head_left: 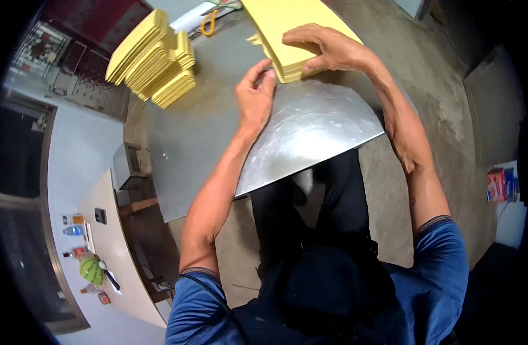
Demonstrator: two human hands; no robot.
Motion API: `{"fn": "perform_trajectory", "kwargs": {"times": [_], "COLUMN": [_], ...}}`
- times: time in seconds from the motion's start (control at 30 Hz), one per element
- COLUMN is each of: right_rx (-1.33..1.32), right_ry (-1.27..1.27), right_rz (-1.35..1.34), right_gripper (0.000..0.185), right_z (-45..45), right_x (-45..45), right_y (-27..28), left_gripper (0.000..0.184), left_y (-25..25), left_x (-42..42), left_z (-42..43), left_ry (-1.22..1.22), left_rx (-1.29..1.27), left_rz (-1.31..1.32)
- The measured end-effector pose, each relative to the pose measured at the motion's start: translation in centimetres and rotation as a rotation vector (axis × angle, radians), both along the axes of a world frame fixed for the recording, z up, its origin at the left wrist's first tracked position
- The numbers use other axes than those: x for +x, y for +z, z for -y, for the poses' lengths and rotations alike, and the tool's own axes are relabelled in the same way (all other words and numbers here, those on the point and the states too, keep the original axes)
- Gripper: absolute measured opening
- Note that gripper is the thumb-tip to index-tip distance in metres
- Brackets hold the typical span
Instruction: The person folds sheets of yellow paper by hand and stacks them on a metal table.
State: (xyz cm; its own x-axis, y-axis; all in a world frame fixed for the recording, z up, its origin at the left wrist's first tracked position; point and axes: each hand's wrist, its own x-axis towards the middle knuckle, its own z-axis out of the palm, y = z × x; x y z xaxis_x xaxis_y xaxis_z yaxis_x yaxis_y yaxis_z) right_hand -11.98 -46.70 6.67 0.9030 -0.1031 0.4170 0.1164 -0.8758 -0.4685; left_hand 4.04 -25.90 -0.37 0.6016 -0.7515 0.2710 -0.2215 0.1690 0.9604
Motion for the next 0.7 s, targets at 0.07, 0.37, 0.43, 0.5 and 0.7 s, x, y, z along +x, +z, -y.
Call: {"fn": "perform_trajectory", "kwargs": {"times": [0.07,0.37,0.43,0.5,0.7], "right_rx": [0.047,0.146,0.129,0.125,0.224], "right_ry": [0.023,0.026,0.032,0.015,0.009], "right_rz": [0.051,-0.040,-0.030,-0.040,-0.022], "right_gripper": [0.071,0.061,0.058,0.056,0.044], "right_z": [0.4,0.4,0.6,0.7,0.7], "right_x": [0.1,-0.7,-0.7,-0.8,-1.0], "right_y": [-1.0,0.9,0.9,1.0,1.0], "left_gripper": [0.033,0.036,0.038,0.039,0.033], "left_y": [0.2,0.7,1.0,1.1,1.5], "left_x": [-0.2,-0.2,-0.3,-0.4,-0.5], "left_z": [-0.1,-1.3,-1.6,-1.9,-2.2], "left_ry": [-0.030,-0.089,-0.076,-0.067,-0.054], "left_rx": [-0.028,0.015,0.053,0.066,0.024], "left_rz": [0.002,0.061,0.093,0.101,0.087]}}
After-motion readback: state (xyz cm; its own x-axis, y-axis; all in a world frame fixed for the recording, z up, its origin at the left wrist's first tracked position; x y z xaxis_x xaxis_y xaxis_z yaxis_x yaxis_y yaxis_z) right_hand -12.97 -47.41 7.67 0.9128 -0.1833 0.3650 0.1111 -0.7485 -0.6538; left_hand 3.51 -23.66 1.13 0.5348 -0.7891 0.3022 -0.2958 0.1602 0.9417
